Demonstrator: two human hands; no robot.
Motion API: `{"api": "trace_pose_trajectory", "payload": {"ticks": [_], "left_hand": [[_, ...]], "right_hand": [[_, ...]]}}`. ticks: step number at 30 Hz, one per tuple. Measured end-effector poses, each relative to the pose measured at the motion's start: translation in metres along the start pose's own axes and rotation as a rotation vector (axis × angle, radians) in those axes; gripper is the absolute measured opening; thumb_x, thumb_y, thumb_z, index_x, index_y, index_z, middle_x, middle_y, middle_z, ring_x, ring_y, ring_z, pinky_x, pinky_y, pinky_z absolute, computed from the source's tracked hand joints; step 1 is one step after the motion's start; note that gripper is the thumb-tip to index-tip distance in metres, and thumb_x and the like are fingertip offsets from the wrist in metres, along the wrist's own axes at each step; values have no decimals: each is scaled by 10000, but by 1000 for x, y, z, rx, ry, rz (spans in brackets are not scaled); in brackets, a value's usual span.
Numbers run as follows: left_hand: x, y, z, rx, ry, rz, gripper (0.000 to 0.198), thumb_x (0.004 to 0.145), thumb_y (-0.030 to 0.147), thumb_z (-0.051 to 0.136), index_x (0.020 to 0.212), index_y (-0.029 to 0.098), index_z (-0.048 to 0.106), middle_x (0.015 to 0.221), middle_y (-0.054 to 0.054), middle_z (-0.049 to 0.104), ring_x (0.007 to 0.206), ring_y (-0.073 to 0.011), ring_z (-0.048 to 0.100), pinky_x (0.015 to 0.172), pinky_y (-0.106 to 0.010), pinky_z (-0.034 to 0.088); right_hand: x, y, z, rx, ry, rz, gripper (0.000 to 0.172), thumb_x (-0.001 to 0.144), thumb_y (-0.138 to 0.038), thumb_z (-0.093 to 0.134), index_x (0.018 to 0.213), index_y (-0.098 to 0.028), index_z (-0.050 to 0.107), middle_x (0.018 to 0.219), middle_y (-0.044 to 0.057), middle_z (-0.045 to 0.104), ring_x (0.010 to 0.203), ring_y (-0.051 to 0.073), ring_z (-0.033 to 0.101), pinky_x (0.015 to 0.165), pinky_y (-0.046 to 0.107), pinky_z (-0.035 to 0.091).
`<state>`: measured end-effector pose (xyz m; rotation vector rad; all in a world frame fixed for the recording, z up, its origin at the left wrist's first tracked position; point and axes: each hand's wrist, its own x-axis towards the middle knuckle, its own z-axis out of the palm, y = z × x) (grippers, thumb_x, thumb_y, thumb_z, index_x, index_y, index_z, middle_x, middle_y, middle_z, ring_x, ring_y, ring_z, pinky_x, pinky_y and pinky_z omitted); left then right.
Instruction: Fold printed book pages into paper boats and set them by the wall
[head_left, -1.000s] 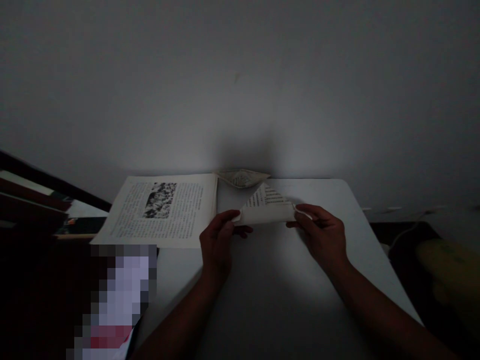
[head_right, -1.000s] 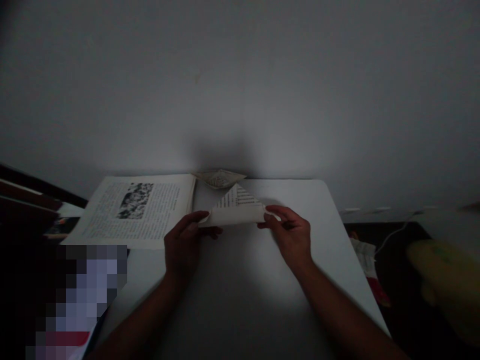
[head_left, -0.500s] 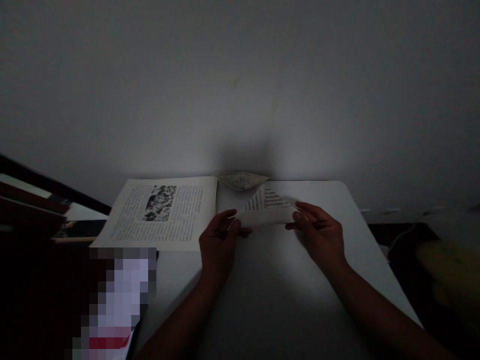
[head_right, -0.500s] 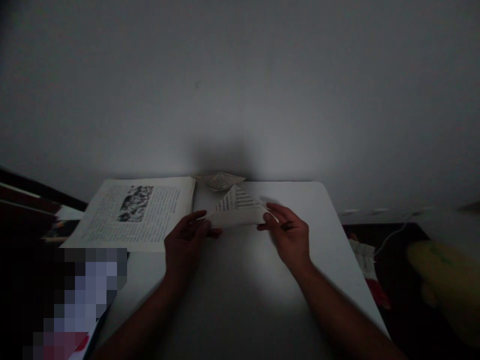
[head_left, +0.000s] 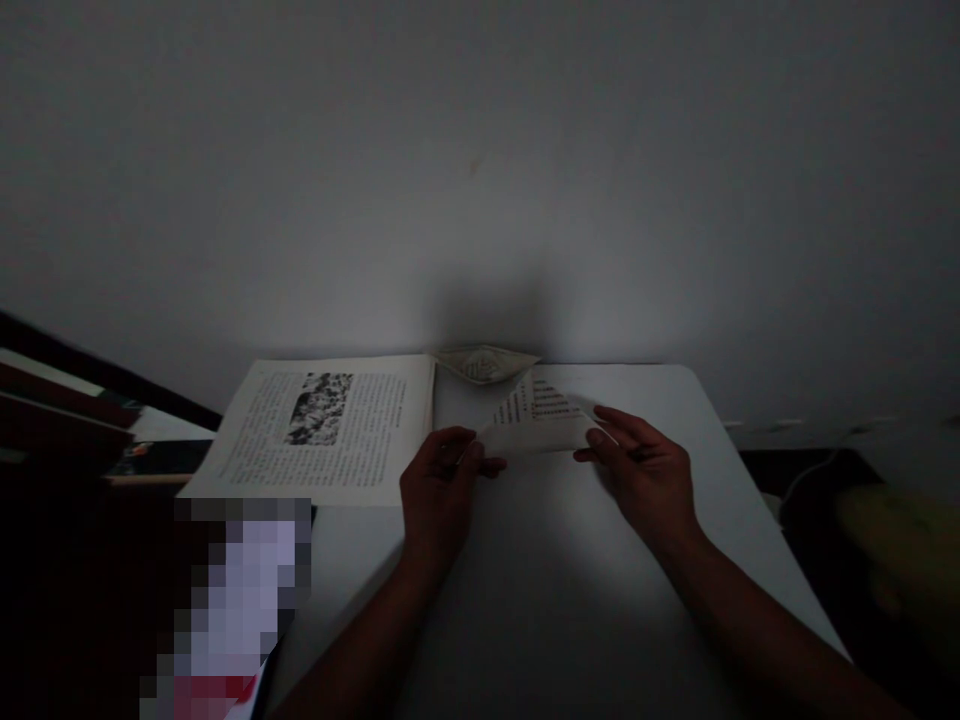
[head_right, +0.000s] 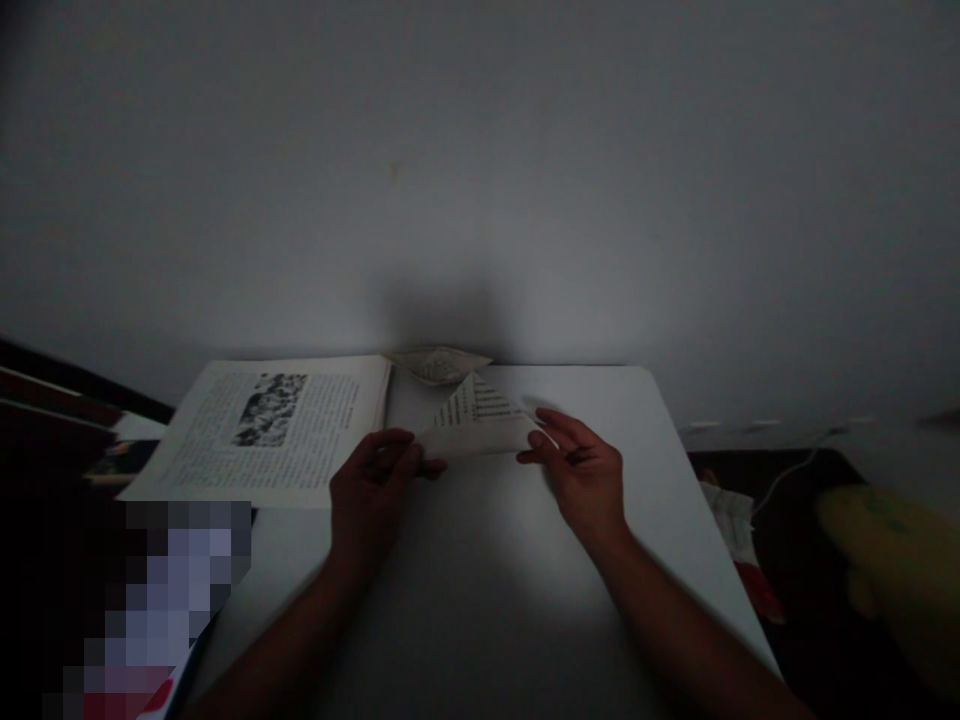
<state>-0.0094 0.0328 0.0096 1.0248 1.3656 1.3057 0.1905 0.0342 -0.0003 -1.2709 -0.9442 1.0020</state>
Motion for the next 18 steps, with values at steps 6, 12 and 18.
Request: {"api": "trace_pose_trajectory", "payload": {"ticks": [6,12,18], "left_hand": [[1,-3,0,-6,16,13,153,745,246,651,783,171,523,599,13,674,599,-173,695,609,-249,529],[2,-3,-1,23,-22,19,134,759,222,628,787,168,508,589,12,678,628,-169,699,640,-252,535],[2,-5,-2,-18,-43,17,180,757,243,636,841,176,491,628,-4,705,635,-176,702,633,-261,543]], "right_hand": [[1,-1,1,-2,4,32,320,685,-293,748,977,-186,673,853,58,740,584,192,693,548,331,594],[1,2,0,18,9,30,286,679,-276,755,944,-195,684,824,42,742,574,178,691,536,297,582],[2,2,-1,33,7,21,291,678,-268,756,949,-199,679,843,43,741,583,178,692,555,308,587]]}}
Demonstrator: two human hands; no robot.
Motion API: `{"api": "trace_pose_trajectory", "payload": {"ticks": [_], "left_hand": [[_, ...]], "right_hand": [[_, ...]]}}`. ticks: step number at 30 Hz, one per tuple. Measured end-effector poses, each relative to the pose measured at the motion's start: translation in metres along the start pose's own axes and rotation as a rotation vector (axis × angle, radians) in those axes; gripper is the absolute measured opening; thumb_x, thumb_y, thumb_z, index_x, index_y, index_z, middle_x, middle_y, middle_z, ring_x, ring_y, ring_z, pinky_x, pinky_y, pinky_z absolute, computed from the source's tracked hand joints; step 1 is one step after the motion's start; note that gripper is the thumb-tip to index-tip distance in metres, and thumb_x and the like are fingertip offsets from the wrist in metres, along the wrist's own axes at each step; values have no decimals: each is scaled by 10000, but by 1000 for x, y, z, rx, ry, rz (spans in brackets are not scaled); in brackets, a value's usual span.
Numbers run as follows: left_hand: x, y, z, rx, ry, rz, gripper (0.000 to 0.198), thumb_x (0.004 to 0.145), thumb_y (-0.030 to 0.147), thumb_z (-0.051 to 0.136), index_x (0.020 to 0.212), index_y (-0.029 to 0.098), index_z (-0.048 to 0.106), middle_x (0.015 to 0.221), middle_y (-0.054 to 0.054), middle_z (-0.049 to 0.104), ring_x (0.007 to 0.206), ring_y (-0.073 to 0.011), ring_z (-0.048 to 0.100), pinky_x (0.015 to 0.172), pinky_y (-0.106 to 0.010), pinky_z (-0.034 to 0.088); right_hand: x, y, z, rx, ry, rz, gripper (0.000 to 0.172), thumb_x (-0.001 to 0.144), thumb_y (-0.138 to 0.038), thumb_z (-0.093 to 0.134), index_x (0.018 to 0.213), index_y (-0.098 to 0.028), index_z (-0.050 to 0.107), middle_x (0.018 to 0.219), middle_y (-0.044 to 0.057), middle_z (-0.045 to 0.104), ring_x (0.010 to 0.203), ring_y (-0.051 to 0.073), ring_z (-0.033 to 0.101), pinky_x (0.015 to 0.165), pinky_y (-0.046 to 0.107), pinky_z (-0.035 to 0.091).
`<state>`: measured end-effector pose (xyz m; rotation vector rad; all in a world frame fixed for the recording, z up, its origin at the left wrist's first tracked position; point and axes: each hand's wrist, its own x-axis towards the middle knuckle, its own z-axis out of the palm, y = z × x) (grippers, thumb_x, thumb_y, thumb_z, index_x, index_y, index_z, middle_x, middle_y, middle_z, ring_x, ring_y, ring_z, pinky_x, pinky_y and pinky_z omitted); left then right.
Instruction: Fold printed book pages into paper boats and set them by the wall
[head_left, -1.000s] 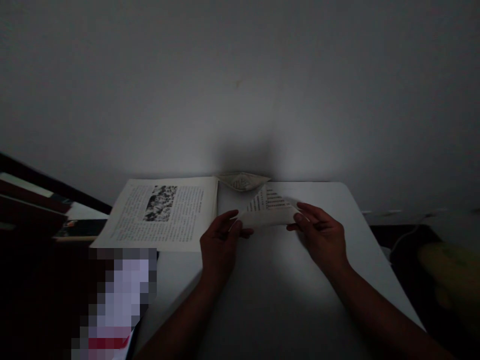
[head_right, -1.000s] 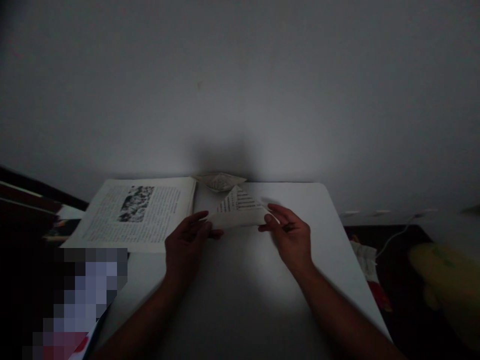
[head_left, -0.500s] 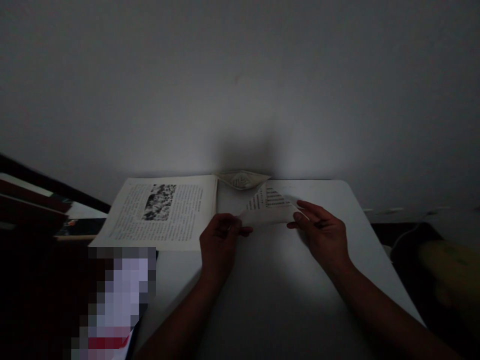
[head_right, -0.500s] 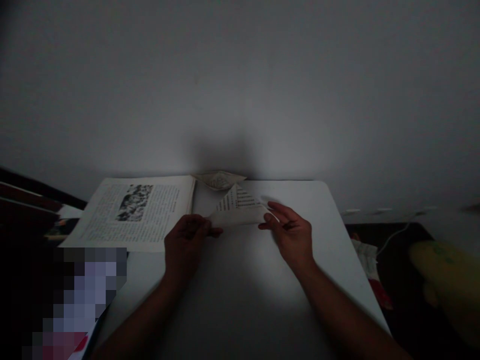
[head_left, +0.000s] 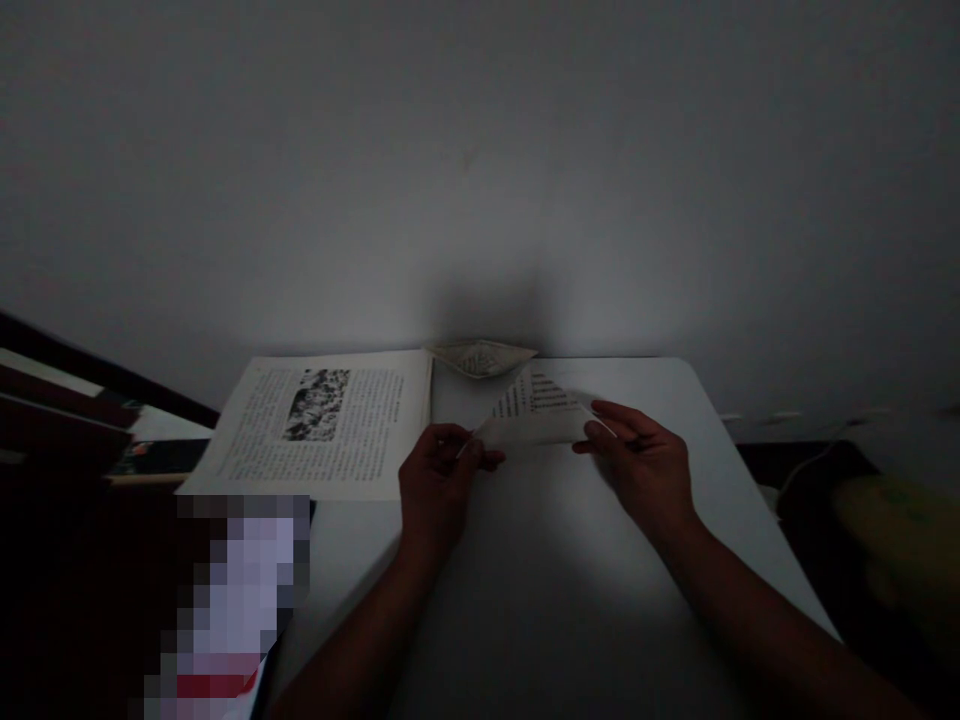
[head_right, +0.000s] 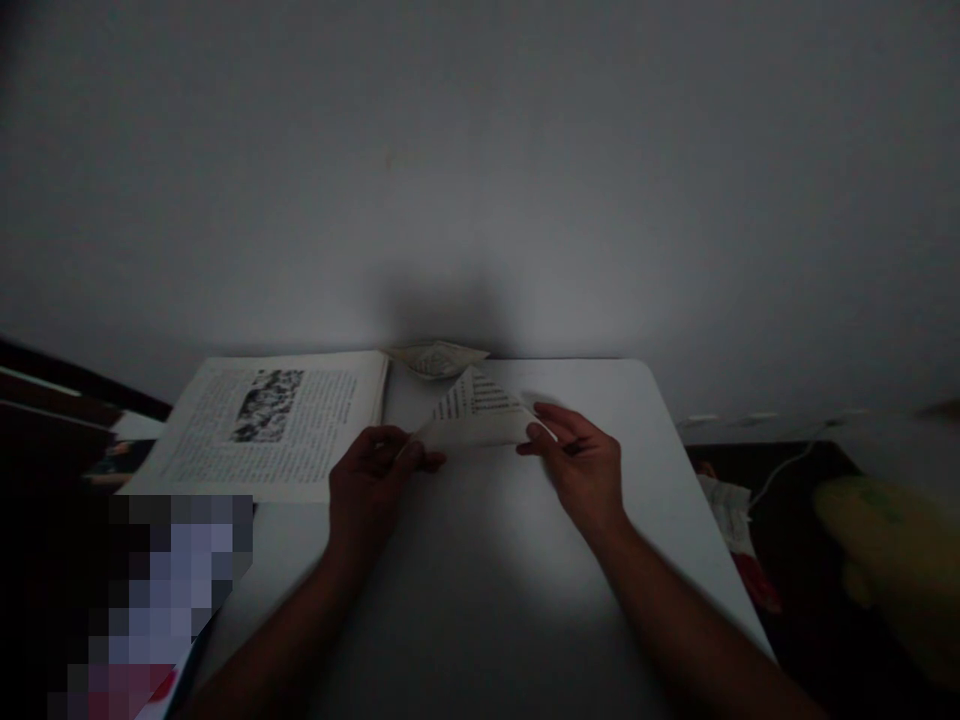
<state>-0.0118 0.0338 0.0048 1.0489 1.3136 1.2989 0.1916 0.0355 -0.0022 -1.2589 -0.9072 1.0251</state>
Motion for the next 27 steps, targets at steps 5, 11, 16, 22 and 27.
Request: {"api": "trace_pose_trajectory", "payload": {"ticks": [5,11,16,22,27], "left_hand": [[0,2,0,4,1,-24,194,759,235,633,853,177,474,642,-12,712,606,-160,693,610,-245,533],[0,-1,1,15,-16,43,198,778,207,618,769,193,421,654,-6,715,579,-125,666,594,-230,521],[-2,-4,1,125,7,146,177,811,190,588,733,197,429,706,-1,716,798,-145,692,725,-254,539],[-9,-4,1,470,-110,515,95,859,131,513,902,184,578,896,-29,720,818,-128,685,729,-248,542],[-10,-3,4,602,-269,879,272,853,42,460,1053,166,595,1031,-64,695,907,-124,647,777,-246,537]], "right_hand": [[1,2,-1,-13,-3,1,326,680,-279,753,983,-197,663,828,46,741,575,183,688,551,321,582],[0,0,-2,-158,-3,-136,327,719,-278,714,1028,-204,638,901,63,730,771,216,697,736,405,574],[-4,-10,-2,-552,75,-707,388,732,-177,689,1110,-220,608,1134,83,647,1072,242,591,939,469,463],[-25,-24,10,-862,-52,-1113,282,710,-114,704,964,-218,637,1089,73,669,1102,269,559,957,507,395],[-32,-22,18,-931,-71,-1190,257,718,-166,720,948,-242,635,1050,24,695,1103,248,553,998,506,325]]}}
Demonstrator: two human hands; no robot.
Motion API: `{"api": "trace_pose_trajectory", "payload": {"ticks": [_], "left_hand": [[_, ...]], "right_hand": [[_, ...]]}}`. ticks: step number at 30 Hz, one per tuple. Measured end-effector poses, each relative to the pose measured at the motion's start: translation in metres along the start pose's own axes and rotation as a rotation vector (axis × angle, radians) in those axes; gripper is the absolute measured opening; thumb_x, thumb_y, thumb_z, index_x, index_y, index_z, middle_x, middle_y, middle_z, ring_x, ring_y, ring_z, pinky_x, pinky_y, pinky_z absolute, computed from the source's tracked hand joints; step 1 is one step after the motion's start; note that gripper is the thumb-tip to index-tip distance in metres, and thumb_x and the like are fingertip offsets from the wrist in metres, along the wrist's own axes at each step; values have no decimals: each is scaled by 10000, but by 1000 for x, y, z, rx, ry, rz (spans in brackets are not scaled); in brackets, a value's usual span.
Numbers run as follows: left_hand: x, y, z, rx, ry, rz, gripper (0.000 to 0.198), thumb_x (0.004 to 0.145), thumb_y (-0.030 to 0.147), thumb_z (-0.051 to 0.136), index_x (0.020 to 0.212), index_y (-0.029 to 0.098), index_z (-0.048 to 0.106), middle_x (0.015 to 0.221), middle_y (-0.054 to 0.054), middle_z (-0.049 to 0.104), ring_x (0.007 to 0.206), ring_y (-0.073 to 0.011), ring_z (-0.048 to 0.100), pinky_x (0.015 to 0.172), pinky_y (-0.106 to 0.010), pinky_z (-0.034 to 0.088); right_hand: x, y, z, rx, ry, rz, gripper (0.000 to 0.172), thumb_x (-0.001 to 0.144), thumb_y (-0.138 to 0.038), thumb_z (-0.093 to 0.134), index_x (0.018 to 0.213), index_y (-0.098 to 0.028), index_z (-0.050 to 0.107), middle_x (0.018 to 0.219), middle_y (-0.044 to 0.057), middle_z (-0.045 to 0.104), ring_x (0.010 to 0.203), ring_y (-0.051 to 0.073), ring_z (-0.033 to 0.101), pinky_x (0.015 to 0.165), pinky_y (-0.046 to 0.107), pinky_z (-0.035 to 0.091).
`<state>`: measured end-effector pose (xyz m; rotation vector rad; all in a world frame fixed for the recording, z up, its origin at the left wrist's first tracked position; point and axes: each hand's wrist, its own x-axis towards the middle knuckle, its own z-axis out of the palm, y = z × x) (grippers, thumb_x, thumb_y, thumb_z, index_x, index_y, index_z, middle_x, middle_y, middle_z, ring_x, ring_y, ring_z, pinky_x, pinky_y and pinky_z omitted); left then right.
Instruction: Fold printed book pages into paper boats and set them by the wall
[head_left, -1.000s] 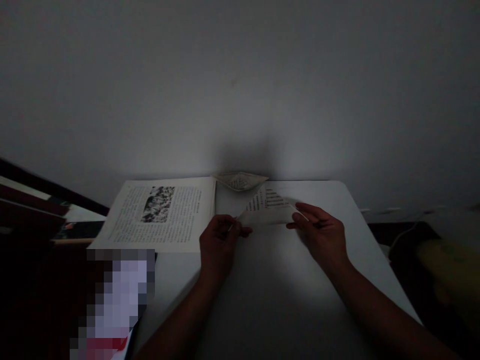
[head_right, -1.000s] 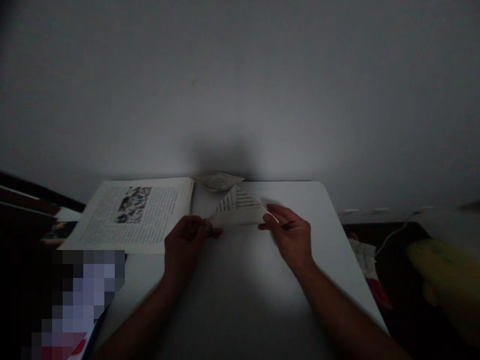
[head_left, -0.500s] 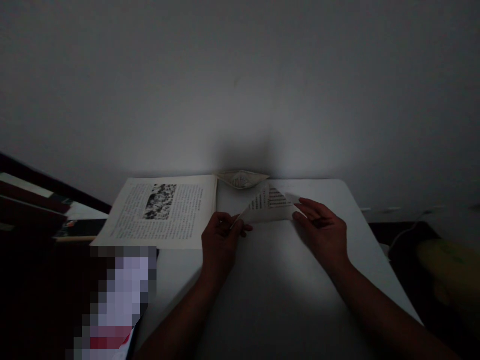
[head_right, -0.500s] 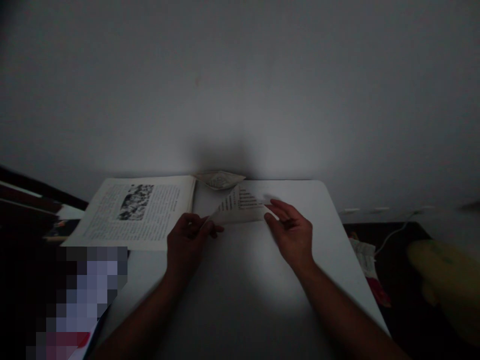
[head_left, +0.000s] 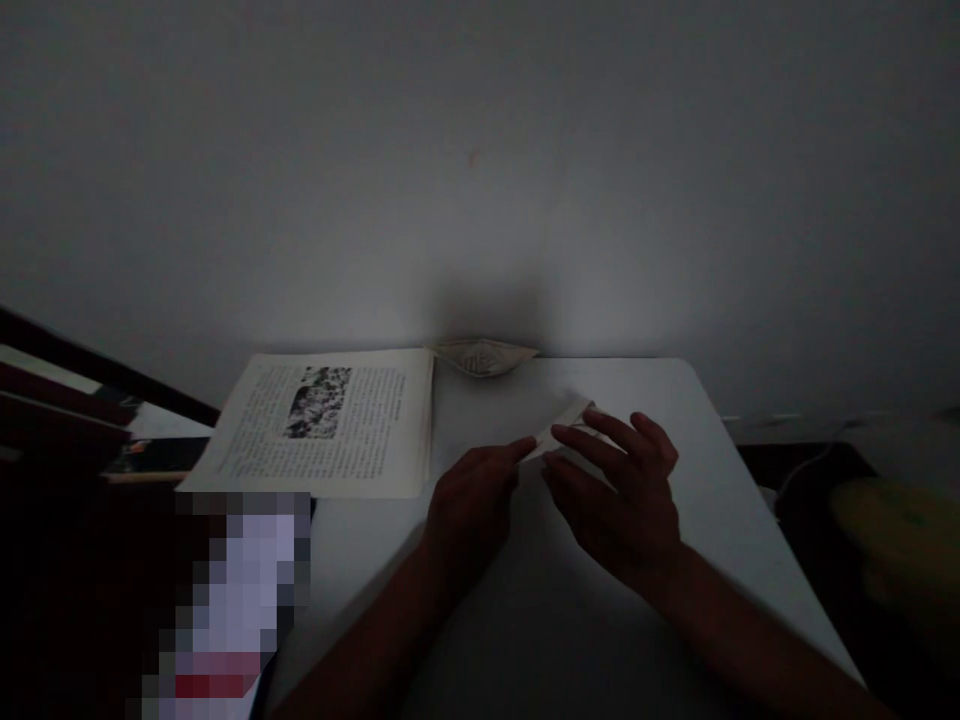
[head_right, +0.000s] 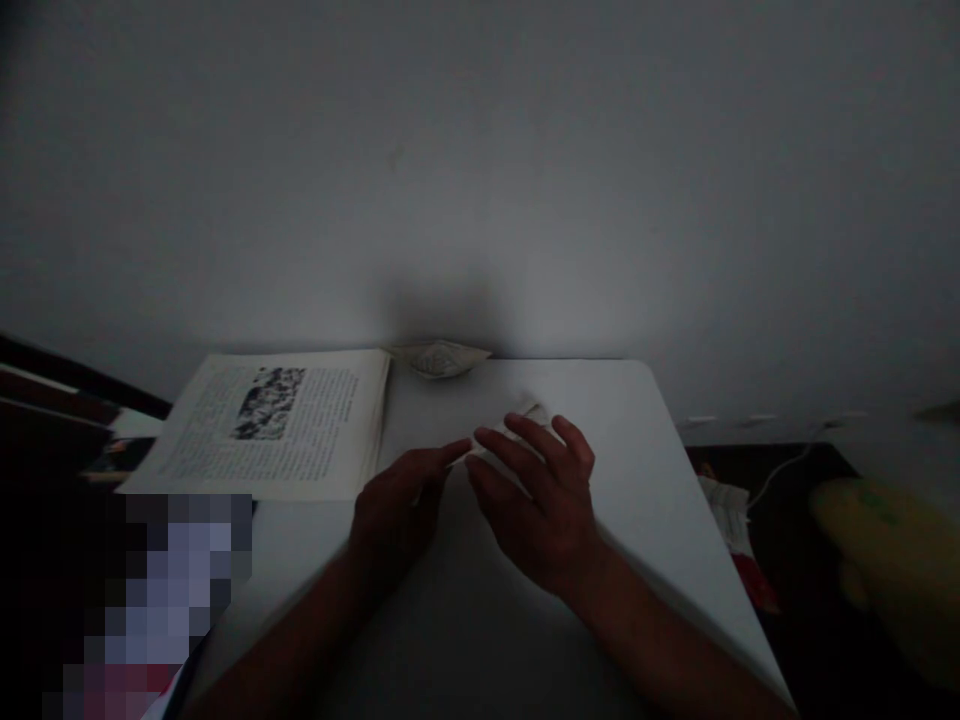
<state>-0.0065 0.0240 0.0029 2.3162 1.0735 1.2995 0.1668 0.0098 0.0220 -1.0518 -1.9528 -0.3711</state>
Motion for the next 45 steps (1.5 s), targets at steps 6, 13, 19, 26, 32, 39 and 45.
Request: {"api": "trace_pose_trajectory", "payload": {"ticks": [6,13,19,26,32,39,45], "left_hand": [[-1,2,4,-10,-1,76,304,826,2,470,1056,170,579,1088,-79,663,971,-141,608,799,-276,537],[0,8,0,-178,113,-204,263,751,109,615,984,180,515,1089,-101,604,865,-157,604,716,-289,516],[1,10,-5,-730,-145,-720,295,739,404,642,878,165,540,621,33,494,502,-77,454,452,-192,358],[0,8,6,-1038,-342,-924,392,748,495,617,625,140,506,448,55,422,358,-37,340,351,-171,242],[1,10,5,-1034,-354,-909,353,792,488,571,705,151,514,483,45,489,347,-54,398,338,-174,277],[4,11,3,-1078,-341,-859,345,790,432,592,631,131,536,489,27,513,358,-58,447,354,-173,330],[2,10,6,-1213,-441,-949,377,764,489,598,746,113,573,615,-36,608,403,-107,548,353,-205,407]], "right_hand": [[-2,5,3,16,-60,15,198,758,-148,683,913,-265,643,893,-41,724,997,198,592,1013,487,286],[1,10,-2,43,21,19,177,765,-132,657,864,-278,648,828,-44,713,885,176,616,982,457,332],[2,11,-8,61,52,19,190,760,-125,648,842,-297,652,841,-45,693,898,175,604,988,456,342],[-7,8,-2,111,64,-21,216,768,-113,643,701,-319,636,909,-90,696,908,157,591,977,457,367],[-7,10,0,133,99,-10,149,768,-146,652,697,-278,638,866,-51,703,867,169,589,954,464,385],[-6,13,1,153,70,-22,149,761,-144,657,730,-288,638,910,-59,702,931,179,585,968,474,373],[-10,14,1,147,66,-14,139,766,-161,657,778,-299,645,905,-58,703,927,178,585,975,470,374]]}}
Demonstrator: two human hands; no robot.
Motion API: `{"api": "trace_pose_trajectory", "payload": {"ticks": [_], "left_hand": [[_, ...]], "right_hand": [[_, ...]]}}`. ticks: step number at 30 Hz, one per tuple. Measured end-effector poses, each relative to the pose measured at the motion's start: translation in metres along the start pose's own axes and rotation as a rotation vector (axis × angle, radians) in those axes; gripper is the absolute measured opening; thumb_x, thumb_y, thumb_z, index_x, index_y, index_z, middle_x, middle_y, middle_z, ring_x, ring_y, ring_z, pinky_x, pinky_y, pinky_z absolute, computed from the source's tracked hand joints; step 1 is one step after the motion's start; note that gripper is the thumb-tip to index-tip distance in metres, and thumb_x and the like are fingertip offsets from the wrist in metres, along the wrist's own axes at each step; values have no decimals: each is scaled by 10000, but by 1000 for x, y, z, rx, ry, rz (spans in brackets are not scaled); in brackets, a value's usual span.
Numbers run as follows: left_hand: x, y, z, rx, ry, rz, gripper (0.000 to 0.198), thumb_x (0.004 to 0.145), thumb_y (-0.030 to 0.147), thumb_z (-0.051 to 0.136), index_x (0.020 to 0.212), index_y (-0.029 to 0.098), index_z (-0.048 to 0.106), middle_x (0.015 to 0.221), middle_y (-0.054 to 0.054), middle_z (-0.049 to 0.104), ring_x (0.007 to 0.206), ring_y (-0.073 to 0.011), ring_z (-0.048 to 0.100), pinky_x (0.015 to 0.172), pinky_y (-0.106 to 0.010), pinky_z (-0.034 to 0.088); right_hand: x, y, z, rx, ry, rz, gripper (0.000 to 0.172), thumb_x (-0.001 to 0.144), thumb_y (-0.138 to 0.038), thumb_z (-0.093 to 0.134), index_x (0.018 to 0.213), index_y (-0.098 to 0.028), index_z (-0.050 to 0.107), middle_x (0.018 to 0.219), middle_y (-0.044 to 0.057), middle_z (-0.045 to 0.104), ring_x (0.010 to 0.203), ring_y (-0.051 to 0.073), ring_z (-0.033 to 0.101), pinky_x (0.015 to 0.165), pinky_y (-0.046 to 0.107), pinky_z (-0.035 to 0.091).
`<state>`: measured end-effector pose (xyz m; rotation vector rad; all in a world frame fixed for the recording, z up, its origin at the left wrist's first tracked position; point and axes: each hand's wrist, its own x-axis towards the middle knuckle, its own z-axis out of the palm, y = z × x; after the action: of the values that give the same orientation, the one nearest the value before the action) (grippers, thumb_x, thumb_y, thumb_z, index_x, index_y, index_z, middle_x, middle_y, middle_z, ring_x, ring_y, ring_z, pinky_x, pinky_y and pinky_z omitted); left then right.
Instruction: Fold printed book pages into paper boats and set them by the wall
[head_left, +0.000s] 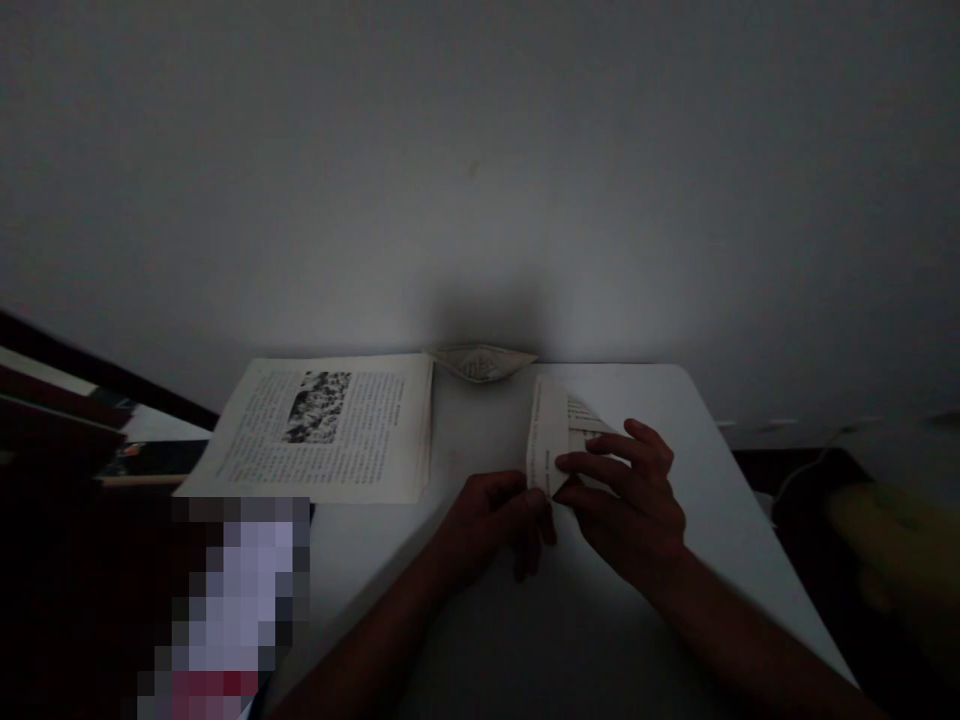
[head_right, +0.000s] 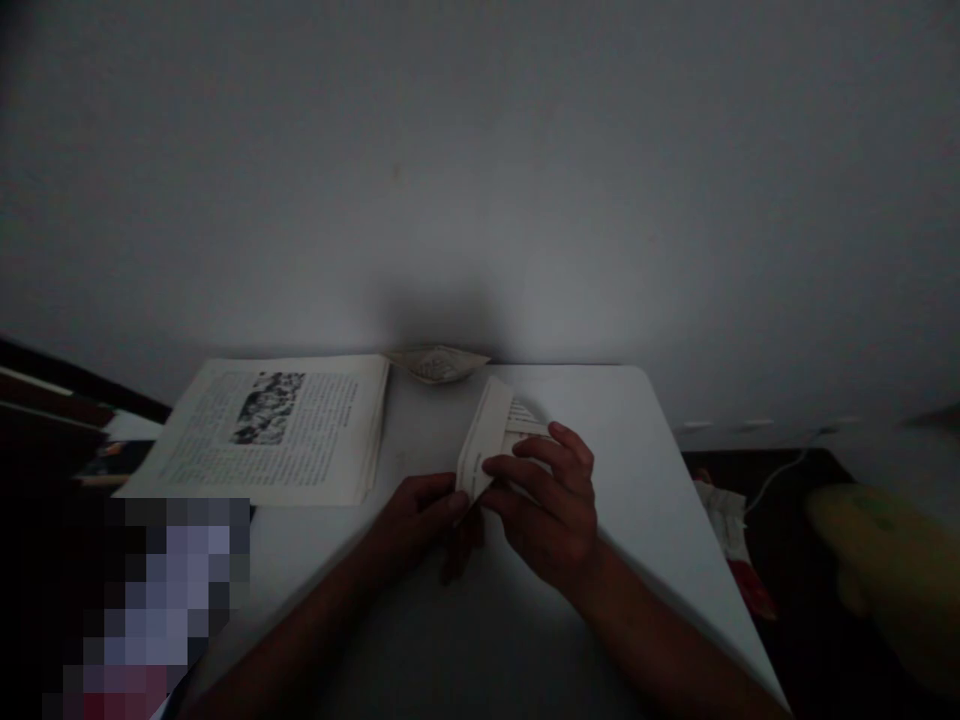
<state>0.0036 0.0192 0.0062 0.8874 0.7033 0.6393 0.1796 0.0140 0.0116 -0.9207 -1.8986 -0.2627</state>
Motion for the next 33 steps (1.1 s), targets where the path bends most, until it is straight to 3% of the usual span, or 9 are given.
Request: {"api": "trace_pose_trajectory", "payload": {"ticks": [2,4,9,13,16,19,22,26,33], "left_hand": [[1,-1,1,-84,-84,-74,408,758,512,588,732,105,577,600,-52,616,389,-122,557,338,-212,407],[1,0,1,-148,-92,-96,393,740,493,615,713,102,581,574,-45,611,368,-119,548,323,-207,396],[2,1,-3,-147,75,3,294,689,376,705,667,108,587,578,-14,612,341,-84,513,315,-187,377],[1,3,-3,-19,170,65,310,674,392,715,618,115,588,564,-25,629,343,-76,493,329,-189,373],[0,5,-1,71,242,99,302,683,390,705,589,123,600,540,-27,633,339,-69,474,337,-187,361],[0,6,0,118,282,126,273,693,367,701,572,136,621,446,9,576,328,-64,453,345,-179,344],[1,5,-1,119,276,140,246,697,338,702,560,144,633,401,28,539,328,-62,451,352,-171,336],[1,6,2,155,291,127,240,696,313,701,541,141,637,391,26,533,333,-63,456,356,-169,340],[3,4,6,137,345,110,216,669,319,726,600,134,635,428,13,580,338,-87,498,360,-190,399]], "right_hand": [[0,0,-1,-4,4,-4,130,768,-168,656,761,-296,641,899,-59,704,917,177,585,971,464,379],[1,-1,-1,-3,4,-13,136,767,-156,654,746,-290,640,889,-57,704,908,176,584,967,462,381],[6,-4,0,6,-2,-17,170,758,-114,645,738,-283,640,873,-47,697,915,179,579,948,462,394],[8,-6,-3,-25,9,37,191,731,-106,649,800,-284,637,908,-18,669,934,192,574,924,458,418],[12,-9,-5,3,23,62,205,699,-110,672,840,-249,622,819,7,649,813,185,587,794,401,475],[16,-12,-4,192,-25,94,162,725,-105,634,839,-217,606,670,-8,615,606,134,562,586,296,472],[16,-14,2,326,-146,335,58,772,-177,617,719,-200,614,575,-23,576,507,106,522,476,239,421],[9,-11,9,496,-333,694,239,800,-290,621,580,-196,625,525,-35,589,474,88,537,453,205,406],[3,-6,10,650,-322,849,263,768,-345,646,563,-181,622,505,-18,595,455,95,530,419,202,389]]}}
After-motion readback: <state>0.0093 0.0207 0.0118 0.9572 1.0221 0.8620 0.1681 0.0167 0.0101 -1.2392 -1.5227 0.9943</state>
